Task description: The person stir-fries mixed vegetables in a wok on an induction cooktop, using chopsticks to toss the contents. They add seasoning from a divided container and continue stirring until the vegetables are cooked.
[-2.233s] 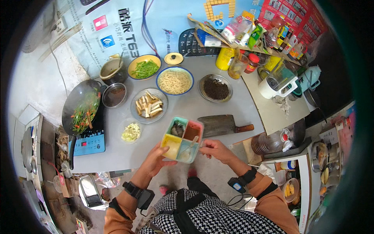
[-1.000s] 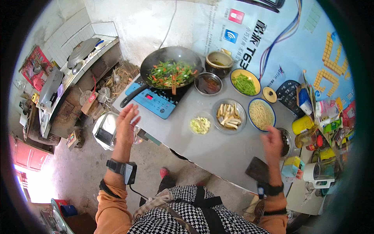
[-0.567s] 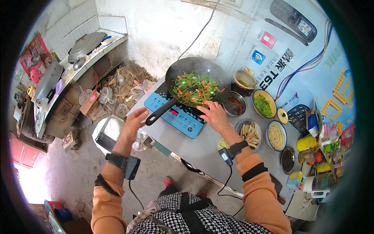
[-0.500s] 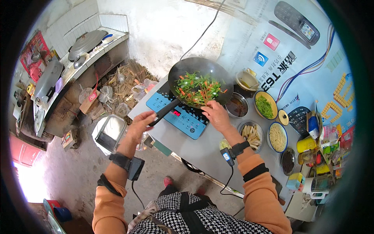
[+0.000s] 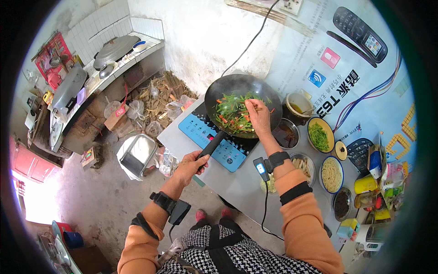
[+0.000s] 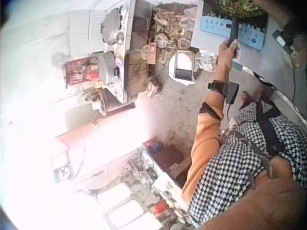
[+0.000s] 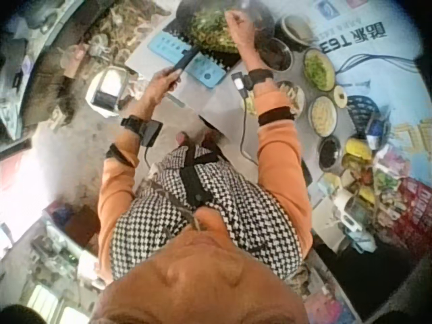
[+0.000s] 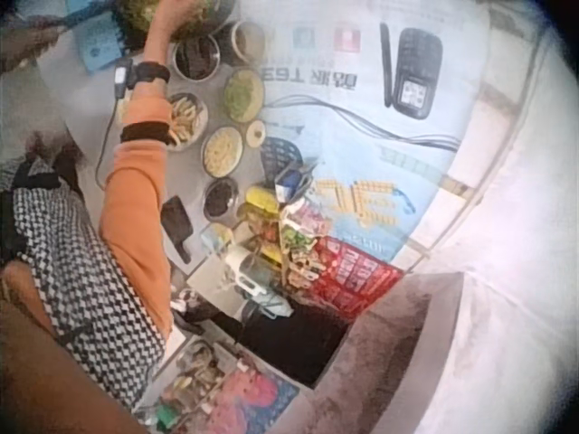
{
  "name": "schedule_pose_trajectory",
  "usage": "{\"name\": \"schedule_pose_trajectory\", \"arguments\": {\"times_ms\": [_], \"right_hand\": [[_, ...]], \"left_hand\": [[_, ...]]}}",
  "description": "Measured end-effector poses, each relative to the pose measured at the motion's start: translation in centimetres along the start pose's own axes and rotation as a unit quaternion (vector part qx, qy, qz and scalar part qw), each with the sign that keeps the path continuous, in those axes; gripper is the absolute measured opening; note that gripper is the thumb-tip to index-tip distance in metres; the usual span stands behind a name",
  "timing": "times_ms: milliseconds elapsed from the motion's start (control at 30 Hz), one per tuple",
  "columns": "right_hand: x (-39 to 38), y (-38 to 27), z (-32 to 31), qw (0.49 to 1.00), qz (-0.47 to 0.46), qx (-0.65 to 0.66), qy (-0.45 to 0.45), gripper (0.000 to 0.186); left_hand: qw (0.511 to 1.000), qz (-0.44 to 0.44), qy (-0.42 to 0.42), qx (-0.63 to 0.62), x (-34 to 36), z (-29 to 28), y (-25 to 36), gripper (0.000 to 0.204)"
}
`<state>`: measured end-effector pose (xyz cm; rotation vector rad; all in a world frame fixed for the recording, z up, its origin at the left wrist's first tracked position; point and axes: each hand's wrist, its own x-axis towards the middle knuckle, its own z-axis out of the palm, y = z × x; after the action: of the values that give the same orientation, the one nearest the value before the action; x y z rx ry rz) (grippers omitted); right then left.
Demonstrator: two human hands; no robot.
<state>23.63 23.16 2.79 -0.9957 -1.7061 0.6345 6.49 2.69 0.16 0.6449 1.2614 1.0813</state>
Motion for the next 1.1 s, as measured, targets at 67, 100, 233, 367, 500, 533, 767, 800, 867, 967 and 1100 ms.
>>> {"name": "schedule_pose_trajectory", "arguments": {"times_ms": [67,100,233,367,500,533,767,800,867,967,1100], "right_hand": [[0.4,0.7,-1.1,0.999,-0.039,-0.023,0.001,0.023],[0.8,1.1,-2.0,0.998,-0.059,-0.033,0.001,0.021],[2.3,2.7,-7.9,0.997,0.041,0.055,0.032,0.014],[2.0,4.4,-8.5,0.998,0.060,0.014,0.025,0.017],[0.8,3.2,-5.6,0.983,0.071,0.160,-0.057,0.016],[0.8,2.4,-5.0,0.982,0.079,0.157,-0.070,0.016],[0.3,1.3,-2.2,0.984,0.059,0.126,-0.112,0.007],[1.1,2.3,-3.3,0.986,0.042,0.134,-0.087,0.008],[2.5,4.3,-5.6,0.987,0.077,0.140,-0.024,0.011],[2.2,5.3,-7.2,0.993,0.073,0.087,-0.031,0.016],[-0.7,2.8,-7.1,0.973,0.054,0.155,-0.161,0.019]], "left_hand": [[1.000,-0.007,-0.002,0.007,-0.1,0.6,-0.1,0.022],[1.000,-0.010,-0.002,0.008,-0.1,0.8,-0.1,0.022],[1.000,-0.008,0.016,-0.004,-0.5,1.0,-0.1,0.025],[0.998,-0.014,0.025,-0.056,-1.4,0.9,-0.1,0.031],[0.993,-0.021,0.035,-0.108,-2.6,0.4,0.0,0.036],[0.994,-0.018,0.036,-0.104,-2.8,0.3,-0.1,0.037],[0.992,-0.001,0.077,-0.098,-4.9,-0.6,-0.8,0.038],[0.991,0.000,0.088,-0.099,-5.6,-1.0,-0.8,0.037],[0.991,0.013,0.094,-0.096,-7.3,-2.4,-1.1,0.038],[0.979,0.027,0.135,-0.148,-9.8,-4.8,-2.1,0.035],[0.946,0.075,0.212,-0.231,-12.4,-8.3,-3.8,0.030]]}}
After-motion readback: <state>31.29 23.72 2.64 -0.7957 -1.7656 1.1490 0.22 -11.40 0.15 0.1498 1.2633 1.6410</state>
